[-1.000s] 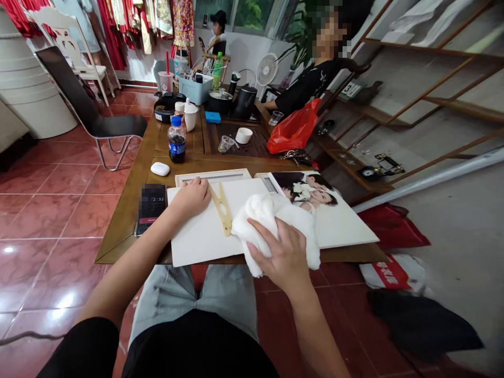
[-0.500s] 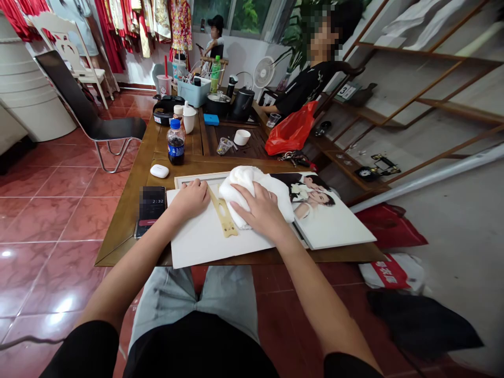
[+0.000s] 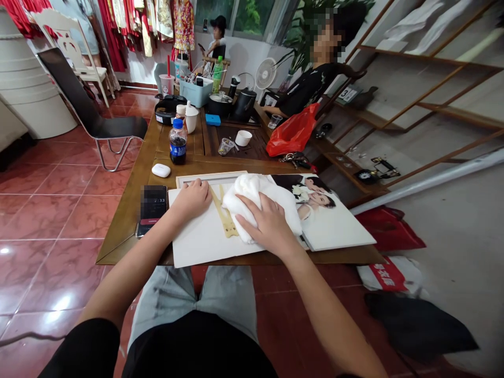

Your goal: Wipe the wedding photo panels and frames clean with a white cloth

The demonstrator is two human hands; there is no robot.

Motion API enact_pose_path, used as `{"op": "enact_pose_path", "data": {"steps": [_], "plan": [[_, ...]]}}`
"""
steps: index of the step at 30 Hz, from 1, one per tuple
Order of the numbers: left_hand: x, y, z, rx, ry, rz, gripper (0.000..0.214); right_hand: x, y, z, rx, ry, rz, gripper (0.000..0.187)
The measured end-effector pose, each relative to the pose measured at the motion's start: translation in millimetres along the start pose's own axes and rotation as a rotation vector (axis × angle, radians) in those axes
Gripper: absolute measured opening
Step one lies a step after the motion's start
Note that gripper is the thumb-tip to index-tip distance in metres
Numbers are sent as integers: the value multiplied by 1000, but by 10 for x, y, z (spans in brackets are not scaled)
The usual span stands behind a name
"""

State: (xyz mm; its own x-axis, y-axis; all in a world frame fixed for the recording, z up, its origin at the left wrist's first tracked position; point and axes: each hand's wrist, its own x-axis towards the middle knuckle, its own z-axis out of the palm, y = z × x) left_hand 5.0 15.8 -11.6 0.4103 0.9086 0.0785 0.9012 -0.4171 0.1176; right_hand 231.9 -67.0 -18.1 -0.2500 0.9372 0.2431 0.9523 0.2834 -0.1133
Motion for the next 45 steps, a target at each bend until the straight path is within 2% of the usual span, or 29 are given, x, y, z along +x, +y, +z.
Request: {"op": "enact_pose_path", "data": {"steps": [6,10,13,21,26,31,40,45], "plan": [[-12,1,-15,6,7,18,40,-526,-3,-15,-31,52,-28,58],[-7,-8,-24,0,-1,35,40,-583,18,-20,-41,43,-27,57],[-2,-15,-26,-7,-3,42,40,-417,57,-24,-17,10,-30,58],[5,-18,-40,-22,-14,34,39,340,204,13,80,-22,-11,62],[0,-6,-44,-25,-15,13,39,491,236,30,84,-6,-3,62],[-4,12,-46,-22,-21,-14,39,262,201,30,62,17,18,62],[-9,-3,-24,8,-19,-3,42,-534,158,-21,43,58,23,57],[-7,-6,-13,9,0,4,40,-682,78,-21,53,114,-9,55]]}}
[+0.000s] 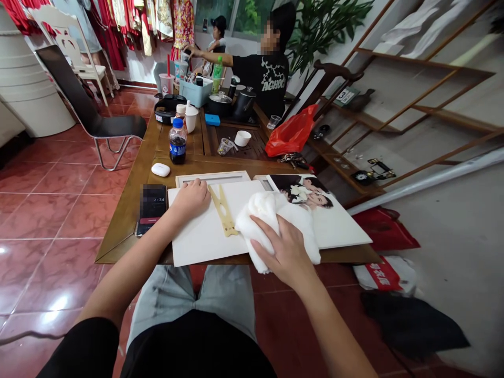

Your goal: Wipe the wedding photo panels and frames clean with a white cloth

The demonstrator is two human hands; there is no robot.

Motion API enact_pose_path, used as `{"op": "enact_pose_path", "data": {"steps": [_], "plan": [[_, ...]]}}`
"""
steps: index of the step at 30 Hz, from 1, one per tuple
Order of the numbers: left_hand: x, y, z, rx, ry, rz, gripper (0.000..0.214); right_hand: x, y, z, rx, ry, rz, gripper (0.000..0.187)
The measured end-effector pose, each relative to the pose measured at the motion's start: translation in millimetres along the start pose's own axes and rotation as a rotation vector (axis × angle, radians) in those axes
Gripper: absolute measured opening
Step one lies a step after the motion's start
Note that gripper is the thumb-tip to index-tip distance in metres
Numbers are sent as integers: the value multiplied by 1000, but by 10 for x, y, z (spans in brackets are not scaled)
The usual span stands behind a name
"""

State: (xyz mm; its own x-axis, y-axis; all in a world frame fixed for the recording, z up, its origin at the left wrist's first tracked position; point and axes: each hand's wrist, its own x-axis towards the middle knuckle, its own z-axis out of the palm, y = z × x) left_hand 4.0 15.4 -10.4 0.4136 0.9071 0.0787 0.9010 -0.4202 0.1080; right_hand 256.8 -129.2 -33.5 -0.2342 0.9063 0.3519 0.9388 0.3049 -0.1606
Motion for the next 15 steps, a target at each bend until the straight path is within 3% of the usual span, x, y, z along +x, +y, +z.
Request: {"op": "enact_pose_path", "data": {"steps": [9,15], "plan": [[-10,1,-14,9,-8,14,37,128,-376,46,41,-26,-114,49],[-14,-7,-35,12,-18,44,36,588,-418,100,25,-134,-53,54]]}}
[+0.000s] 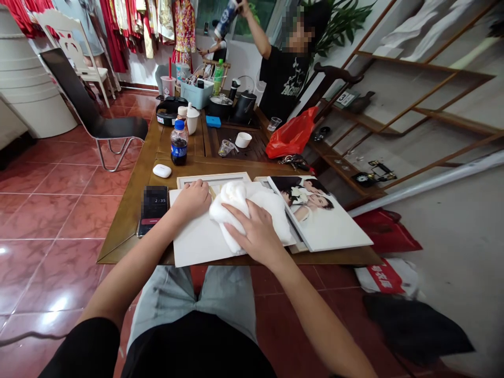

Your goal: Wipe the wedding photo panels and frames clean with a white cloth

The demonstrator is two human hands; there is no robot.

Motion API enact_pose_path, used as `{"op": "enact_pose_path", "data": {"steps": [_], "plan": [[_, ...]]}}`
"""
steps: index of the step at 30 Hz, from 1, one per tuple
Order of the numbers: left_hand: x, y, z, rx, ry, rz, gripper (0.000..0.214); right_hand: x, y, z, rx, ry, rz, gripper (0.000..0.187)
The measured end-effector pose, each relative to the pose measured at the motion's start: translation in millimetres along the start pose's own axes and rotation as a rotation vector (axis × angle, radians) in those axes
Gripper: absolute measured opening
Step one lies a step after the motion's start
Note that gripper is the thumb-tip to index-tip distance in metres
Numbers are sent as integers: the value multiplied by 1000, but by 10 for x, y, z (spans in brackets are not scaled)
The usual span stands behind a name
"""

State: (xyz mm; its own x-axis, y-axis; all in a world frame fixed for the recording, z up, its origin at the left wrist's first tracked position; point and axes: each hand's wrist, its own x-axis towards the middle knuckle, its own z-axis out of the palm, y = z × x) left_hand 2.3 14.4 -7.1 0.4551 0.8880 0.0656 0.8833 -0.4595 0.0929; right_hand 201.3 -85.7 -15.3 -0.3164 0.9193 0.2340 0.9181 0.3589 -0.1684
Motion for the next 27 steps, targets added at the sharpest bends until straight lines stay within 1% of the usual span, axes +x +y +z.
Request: {"op": "enact_pose_path", "data": {"steps": [4,6,8,10,13,16,22,27], "plan": [[-9,-15,-14,-24,-15,6,33,381,46,0,12,-34,18,56],[-6,-14,-11,-33,-15,-2,34,518,68,8,16,-37,30,56],[-2,-8,-6,-38,-9,-11,36,593,82,21,10,-26,49,56],[-1,-1,-5,-35,-9,-15,37,604,85,35,6,-14,60,56],[-10,8,-18,-13,-24,-16,37,520,75,53,3,3,57,55],[-22,17,-35,2,-33,-19,37,360,61,55,-8,28,47,54],[-22,29,-21,6,-12,-33,39,-71,25,31,-30,48,-9,53],[-15,30,-10,0,-11,-42,39,-429,-10,63,-44,141,-26,50]]}}
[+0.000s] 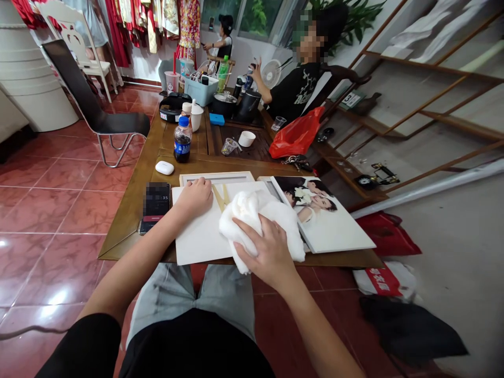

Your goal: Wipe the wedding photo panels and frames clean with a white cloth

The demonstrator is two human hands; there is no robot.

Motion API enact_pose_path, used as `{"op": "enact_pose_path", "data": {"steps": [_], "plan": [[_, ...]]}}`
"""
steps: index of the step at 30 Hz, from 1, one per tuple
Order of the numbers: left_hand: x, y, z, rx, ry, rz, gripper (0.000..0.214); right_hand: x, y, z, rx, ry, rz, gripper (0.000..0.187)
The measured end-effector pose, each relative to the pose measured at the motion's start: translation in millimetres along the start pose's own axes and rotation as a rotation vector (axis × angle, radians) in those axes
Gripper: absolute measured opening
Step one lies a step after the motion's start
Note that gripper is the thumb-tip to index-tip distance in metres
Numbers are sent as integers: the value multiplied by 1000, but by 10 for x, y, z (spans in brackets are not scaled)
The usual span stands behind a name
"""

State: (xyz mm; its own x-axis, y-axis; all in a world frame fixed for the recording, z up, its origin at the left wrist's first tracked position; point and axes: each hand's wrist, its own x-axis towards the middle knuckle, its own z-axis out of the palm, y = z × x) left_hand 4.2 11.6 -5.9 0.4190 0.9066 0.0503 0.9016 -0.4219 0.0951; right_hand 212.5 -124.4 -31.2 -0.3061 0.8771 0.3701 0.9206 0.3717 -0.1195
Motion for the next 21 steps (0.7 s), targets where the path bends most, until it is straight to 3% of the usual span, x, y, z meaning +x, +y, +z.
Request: {"op": "enact_pose_path", "data": {"steps": [7,16,21], "plan": [[-3,1,5,2,9,2,37,-156,-156,22,4,104,-99,46],[60,-43,42,44,-22,-5,33,-80,-808,142,161,87,-296,50],[103,-79,79,35,-35,-2,31,-74,-901,168,184,102,-308,51]]}}
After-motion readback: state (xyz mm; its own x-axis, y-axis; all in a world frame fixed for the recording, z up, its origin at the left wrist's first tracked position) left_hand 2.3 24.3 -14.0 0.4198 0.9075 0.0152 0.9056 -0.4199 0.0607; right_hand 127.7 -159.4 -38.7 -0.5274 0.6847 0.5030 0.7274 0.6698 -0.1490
